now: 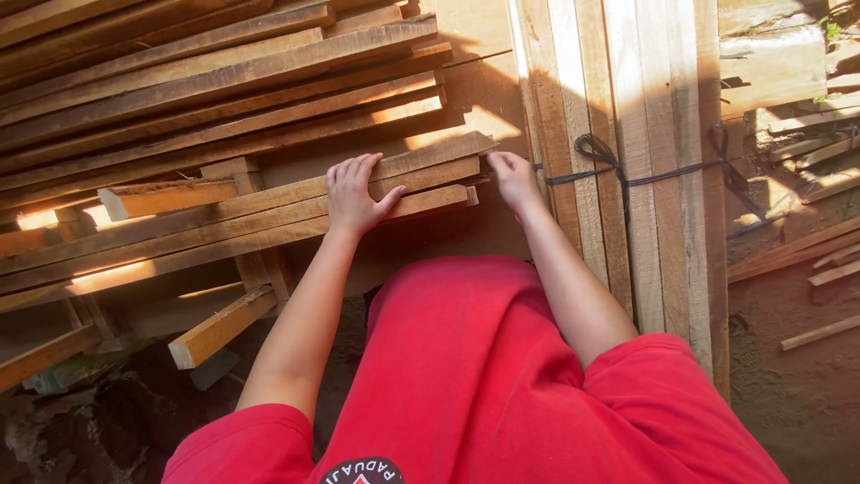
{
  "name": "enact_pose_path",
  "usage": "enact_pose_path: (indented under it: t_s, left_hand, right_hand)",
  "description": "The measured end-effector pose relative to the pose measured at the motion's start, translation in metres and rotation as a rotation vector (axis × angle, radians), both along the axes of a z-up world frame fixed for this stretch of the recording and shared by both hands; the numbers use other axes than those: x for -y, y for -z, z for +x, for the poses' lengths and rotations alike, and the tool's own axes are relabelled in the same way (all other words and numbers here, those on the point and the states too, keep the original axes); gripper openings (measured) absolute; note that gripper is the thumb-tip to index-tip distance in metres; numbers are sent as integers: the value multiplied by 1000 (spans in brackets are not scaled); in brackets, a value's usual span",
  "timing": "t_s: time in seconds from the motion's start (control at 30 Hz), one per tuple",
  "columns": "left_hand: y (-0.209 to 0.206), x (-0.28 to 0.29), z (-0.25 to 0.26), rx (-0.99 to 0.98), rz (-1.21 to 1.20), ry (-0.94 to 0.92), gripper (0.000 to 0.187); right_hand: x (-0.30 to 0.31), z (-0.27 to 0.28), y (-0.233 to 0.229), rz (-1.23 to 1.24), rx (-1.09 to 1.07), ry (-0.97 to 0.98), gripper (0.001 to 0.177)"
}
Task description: Organizing and stacking wooden planks in a lumber storage area.
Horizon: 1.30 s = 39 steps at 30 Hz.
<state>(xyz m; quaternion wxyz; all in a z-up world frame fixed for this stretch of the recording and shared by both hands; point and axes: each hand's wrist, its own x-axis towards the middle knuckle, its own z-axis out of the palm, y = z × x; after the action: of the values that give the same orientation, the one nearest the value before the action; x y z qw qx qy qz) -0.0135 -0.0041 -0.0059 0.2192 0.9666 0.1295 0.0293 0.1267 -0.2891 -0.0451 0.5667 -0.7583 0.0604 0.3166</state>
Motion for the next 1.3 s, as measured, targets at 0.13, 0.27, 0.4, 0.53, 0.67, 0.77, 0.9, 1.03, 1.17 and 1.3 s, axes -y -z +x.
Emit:
enact_pose_path:
  t_s: [0.13, 0.27, 0.4, 0.53, 0.67, 0.77, 0.9, 1.03, 1.17, 1.3]
  left_hand:
    - [3, 2, 0, 0, 25, -14, 65]
    - [7, -1, -1, 9, 52, -22, 62]
    - [1, 2, 2, 32, 41, -25, 59]
    - [1, 2, 3, 43, 49, -34, 58]
    - [5, 3, 4, 56, 67, -30, 58]
    - [4, 2, 0, 62, 64, -41, 57]
    - [-3, 5, 2, 68, 57, -34, 55]
    - [0, 3, 2, 69, 61, -32, 55]
    - [-1, 2, 2, 59, 61, -24, 54]
    - [-3, 4, 3, 66, 56, -41, 54]
  right_hand:
    - [-7, 2, 18, 276, -534, 181, 79]
    - [-8, -11, 97, 338, -528, 293, 57]
    - [-2, -5, 73, -254, 100, 127, 23]
    - [-6, 8, 0, -131, -131, 114, 20]
    - [-8, 11, 19, 193, -268, 34, 54]
    - [-11, 10, 22, 229, -219, -22, 52]
    - [-2, 8, 19, 275, -316, -138, 42]
    - [-6, 13, 1, 291, -368, -208, 48]
    - [-18, 25, -21, 209, -365, -412, 44]
    - [-24, 26, -17, 228, -426, -417, 42]
